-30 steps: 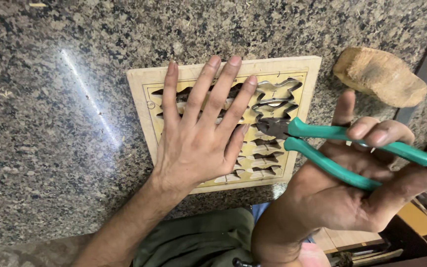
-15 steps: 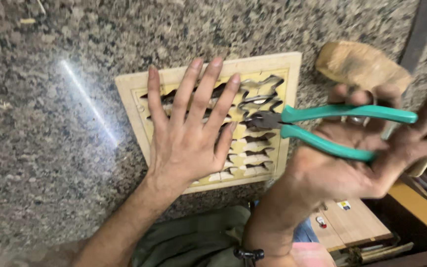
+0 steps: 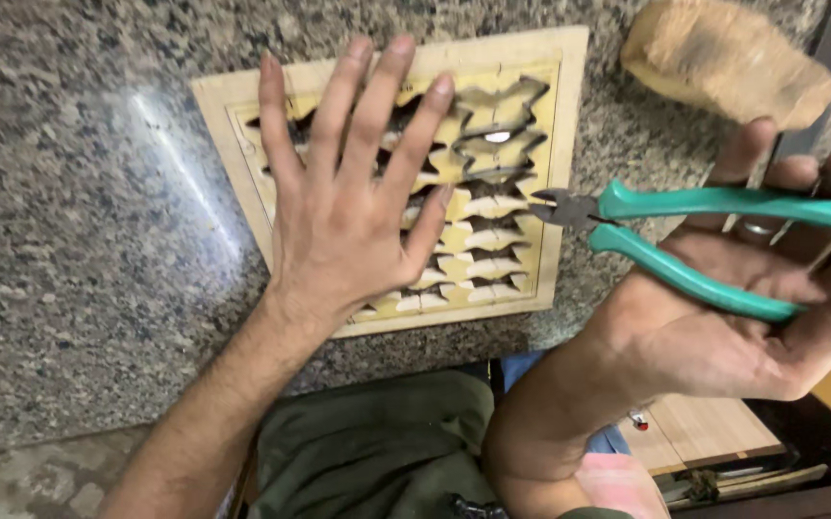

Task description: The person assembles a wooden puzzle by placing shaped pieces into a board, tapping them with a mallet, and adjusting them with pliers. The person repeatedly checks fit and alignment while working on the puzzle.

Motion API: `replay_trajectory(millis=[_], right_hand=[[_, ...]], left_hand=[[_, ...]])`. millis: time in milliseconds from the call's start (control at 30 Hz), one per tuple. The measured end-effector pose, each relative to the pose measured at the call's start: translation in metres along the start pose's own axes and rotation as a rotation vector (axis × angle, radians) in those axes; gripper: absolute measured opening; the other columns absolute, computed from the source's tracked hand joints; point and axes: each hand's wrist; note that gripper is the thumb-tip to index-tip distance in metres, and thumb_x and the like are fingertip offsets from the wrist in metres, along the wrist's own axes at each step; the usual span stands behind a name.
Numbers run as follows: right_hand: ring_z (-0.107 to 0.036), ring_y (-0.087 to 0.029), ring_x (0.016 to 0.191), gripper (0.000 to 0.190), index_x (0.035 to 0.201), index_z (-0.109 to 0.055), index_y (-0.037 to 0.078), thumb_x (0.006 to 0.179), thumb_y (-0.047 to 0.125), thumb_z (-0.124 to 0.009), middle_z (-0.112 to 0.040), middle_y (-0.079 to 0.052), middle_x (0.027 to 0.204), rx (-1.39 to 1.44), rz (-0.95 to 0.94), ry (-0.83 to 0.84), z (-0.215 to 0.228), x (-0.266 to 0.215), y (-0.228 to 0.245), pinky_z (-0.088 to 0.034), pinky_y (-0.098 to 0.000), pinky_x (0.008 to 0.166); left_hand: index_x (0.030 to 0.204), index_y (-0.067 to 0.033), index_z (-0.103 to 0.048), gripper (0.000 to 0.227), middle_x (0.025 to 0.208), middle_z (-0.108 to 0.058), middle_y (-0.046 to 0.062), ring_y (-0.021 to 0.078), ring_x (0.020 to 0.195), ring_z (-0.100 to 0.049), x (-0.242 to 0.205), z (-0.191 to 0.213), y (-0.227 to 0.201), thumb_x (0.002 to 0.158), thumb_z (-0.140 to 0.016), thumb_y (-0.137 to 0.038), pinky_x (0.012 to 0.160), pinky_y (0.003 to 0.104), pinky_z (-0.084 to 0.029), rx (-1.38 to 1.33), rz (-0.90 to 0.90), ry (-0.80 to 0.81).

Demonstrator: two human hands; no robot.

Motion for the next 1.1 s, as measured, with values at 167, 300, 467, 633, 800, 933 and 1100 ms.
replay_trajectory(millis=[167,300,467,633,800,933,1100], right_hand=[[-0.07,-0.023,0.098,0.048,0.146,-0.056,0.008,0.119,0.045,-0.04,-0.069,-0.016,0.114,-0.027,0.0,0.023,0.023,-0.01,0.007,-0.06,-0.0478,0.094],[-0.07,-0.023,0.1,0.049,0.147,-0.055,0.008,0.12,0.045,-0.038,-0.069,-0.016,0.115,-0.033,-0.001,0.02,0.05,-0.032,0.022,-0.061,-0.0496,0.096],[-0.07,-0.023,0.102,0.051,0.153,-0.051,0.008,0.121,0.045,-0.036,-0.068,-0.016,0.116,-0.033,-0.058,-0.032,0.085,-0.059,0.056,-0.061,-0.052,0.1],[-0.065,-0.027,0.101,0.061,0.162,-0.041,0.0,0.122,0.045,-0.034,-0.065,-0.02,0.118,0.017,-0.17,-0.139,0.106,-0.084,0.083,-0.055,-0.0541,0.105],[-0.065,-0.03,0.106,0.062,0.158,-0.04,-0.006,0.121,0.043,-0.038,-0.064,-0.024,0.122,0.087,-0.164,-0.138,0.117,-0.089,0.109,-0.055,-0.0555,0.107],[-0.068,-0.031,0.107,0.063,0.158,-0.041,-0.008,0.119,0.042,-0.044,-0.065,-0.024,0.12,0.151,-0.129,-0.082,0.104,-0.078,0.123,-0.058,-0.0561,0.107],[-0.073,-0.033,0.104,0.058,0.151,-0.045,-0.01,0.116,0.037,-0.046,-0.066,-0.022,0.117,0.12,-0.215,-0.016,0.101,-0.066,0.129,-0.06,-0.0463,0.1]], left_hand=[[0.162,-0.01,-0.045,0.076,0.165,-0.03,0.022,0.0412,0.154,-0.028,0.001,-0.006,0.002,0.099,-0.068,-0.045,0.121,0.079,-0.005,0.003,-0.026,-0.022],[0.155,-0.0031,-0.054,0.079,0.158,-0.035,0.027,0.0462,0.148,-0.03,0.003,-0.01,-0.004,0.094,-0.073,-0.049,0.119,0.08,-0.01,0.05,-0.039,-0.085],[0.137,0.0061,-0.064,0.074,0.15,-0.042,0.031,0.0469,0.144,-0.035,0.01,-0.02,-0.004,0.096,-0.084,-0.051,0.12,0.077,-0.024,0.111,-0.122,-0.181],[0.135,0.0098,-0.061,0.072,0.144,-0.047,0.033,0.0477,0.142,-0.043,0.009,-0.017,0.0,0.101,-0.079,-0.051,0.125,0.069,-0.028,0.272,-0.199,-0.182],[0.129,0.009,-0.063,0.066,0.144,-0.051,0.034,0.0495,0.138,-0.048,0.01,-0.02,-0.009,0.1,-0.078,-0.049,0.122,0.068,-0.031,0.259,-0.161,-0.215],[0.129,0.0012,-0.065,0.044,0.149,-0.052,0.028,0.0444,0.142,-0.047,0.016,-0.01,-0.016,0.108,-0.067,-0.037,0.123,0.063,-0.027,0.095,-0.081,-0.276],[0.133,-0.0011,-0.063,0.033,0.149,-0.056,0.02,0.0347,0.143,-0.05,-0.018,0.007,-0.029,0.111,-0.056,-0.025,0.126,0.057,-0.025,-0.028,0.088,-0.371]])
Point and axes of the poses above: each hand's wrist, its own x-axis towards the middle knuckle, its own z-axis out of the back of the hand, y = z × x
